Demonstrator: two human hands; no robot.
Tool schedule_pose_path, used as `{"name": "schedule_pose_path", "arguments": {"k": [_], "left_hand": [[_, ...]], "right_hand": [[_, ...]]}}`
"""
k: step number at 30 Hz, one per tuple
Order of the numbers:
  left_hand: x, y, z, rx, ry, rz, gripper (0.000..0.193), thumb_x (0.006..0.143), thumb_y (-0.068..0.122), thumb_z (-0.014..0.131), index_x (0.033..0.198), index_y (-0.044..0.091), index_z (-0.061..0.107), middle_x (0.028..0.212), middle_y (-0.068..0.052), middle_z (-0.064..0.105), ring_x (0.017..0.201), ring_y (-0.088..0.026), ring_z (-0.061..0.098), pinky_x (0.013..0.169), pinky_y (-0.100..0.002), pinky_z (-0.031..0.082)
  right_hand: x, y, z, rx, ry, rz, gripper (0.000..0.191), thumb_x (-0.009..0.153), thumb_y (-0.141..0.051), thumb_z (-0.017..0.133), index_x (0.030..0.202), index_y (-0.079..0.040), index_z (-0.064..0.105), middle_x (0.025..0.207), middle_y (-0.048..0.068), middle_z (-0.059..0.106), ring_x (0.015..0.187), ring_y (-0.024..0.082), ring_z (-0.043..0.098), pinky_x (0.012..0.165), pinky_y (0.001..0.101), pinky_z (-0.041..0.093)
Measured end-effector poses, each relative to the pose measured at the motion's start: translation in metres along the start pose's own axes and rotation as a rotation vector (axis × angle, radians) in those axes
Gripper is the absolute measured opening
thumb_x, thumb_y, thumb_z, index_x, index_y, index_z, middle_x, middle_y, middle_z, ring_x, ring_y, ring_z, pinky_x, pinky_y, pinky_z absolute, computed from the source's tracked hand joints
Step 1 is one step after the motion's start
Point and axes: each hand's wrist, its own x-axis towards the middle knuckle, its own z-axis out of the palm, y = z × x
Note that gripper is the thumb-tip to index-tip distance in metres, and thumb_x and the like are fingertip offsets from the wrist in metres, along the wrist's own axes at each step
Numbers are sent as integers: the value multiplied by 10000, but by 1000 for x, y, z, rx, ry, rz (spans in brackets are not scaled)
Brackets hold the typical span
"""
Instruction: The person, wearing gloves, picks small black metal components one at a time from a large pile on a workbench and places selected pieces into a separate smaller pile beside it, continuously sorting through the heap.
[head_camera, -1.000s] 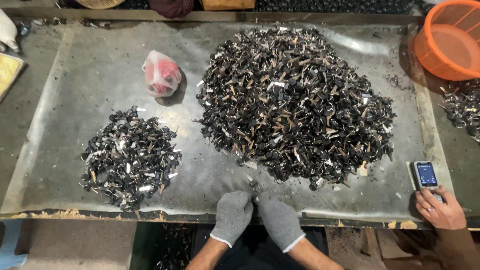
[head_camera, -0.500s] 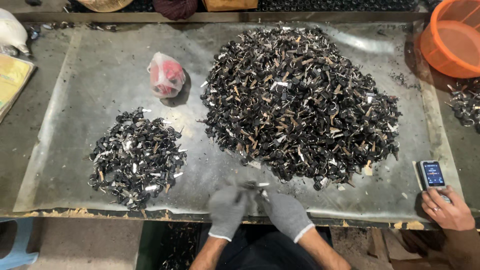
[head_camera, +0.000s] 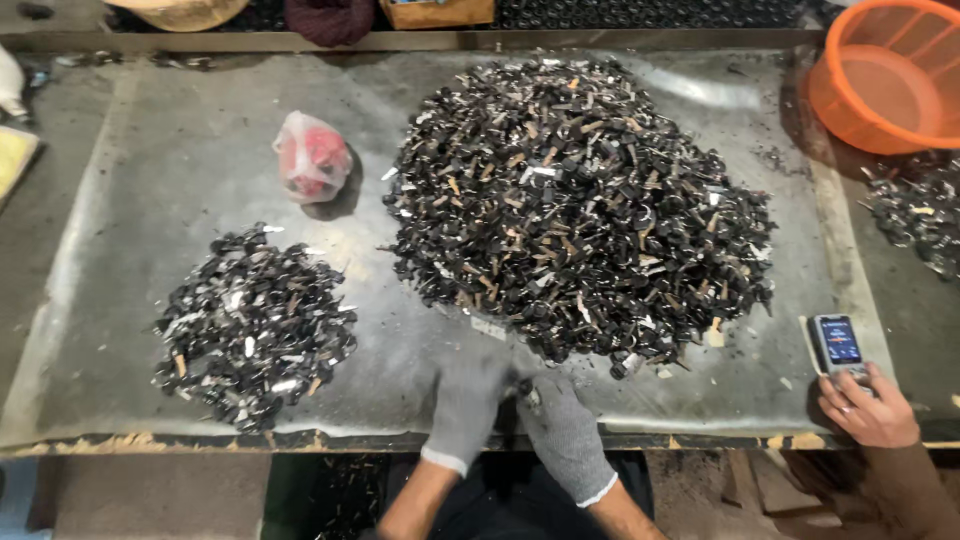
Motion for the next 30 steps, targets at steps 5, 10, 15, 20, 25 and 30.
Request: {"name": "schedule_pose_path", "arguments": {"k": [5, 10, 15, 20, 25, 30], "left_hand": [[-46, 22, -12, -232, -140, 21, 278, 754, 54, 729, 1021, 128, 748, 939, -67, 731, 918, -287, 681, 810, -437, 495], [-44, 14, -32, -752, -159, -355, 230, 729, 79, 788, 959, 99, 792, 916, -59, 783, 876, -259, 748, 796, -382, 572], [-26, 3, -9, -185, 80, 53, 142, 758, 93, 729, 897, 99, 702, 834, -105, 704, 837, -335, 686, 752, -452, 523], [-18, -7, 16, -74, 33, -202, 251, 772, 239, 812, 922, 82, 688, 776, -148, 703, 754, -371, 683, 660, -490, 516], [-19, -12, 7, -244, -73, -392, 274, 780, 228, 792, 1019, 116, 720, 866, -110, 748, 825, -317, 726, 712, -448, 549], [-19, -12, 3, -244, -40, -191, 165, 791, 141, 735, 951, 103, 752, 905, -99, 747, 861, -322, 720, 743, -448, 554]], "right_hand": [[-5, 4, -22, 267, -303, 141, 516, 751, -20, 730, 1261, -70, 665, 1111, 134, 761, 1028, 297, 751, 881, 370, 598], [4, 10, -32, 656, -483, 301, 592, 768, -56, 810, 1337, -54, 648, 1079, 139, 755, 988, 243, 701, 903, 351, 585], [35, 9, -17, 54, -356, 116, 640, 757, -115, 809, 1360, -87, 595, 1064, 141, 743, 998, 305, 709, 879, 412, 559], [30, 11, 1, -438, -231, -19, 223, 906, -141, 623, 1123, -95, 646, 955, 167, 720, 906, 355, 724, 745, 443, 595], [1, 19, 9, -177, -406, 205, 301, 990, -303, 563, 1116, -39, 629, 817, 210, 726, 792, 387, 728, 724, 499, 587], [13, 20, 18, -133, -424, 131, 321, 978, -321, 582, 1082, -20, 628, 814, 224, 734, 793, 412, 721, 713, 534, 561]]}}
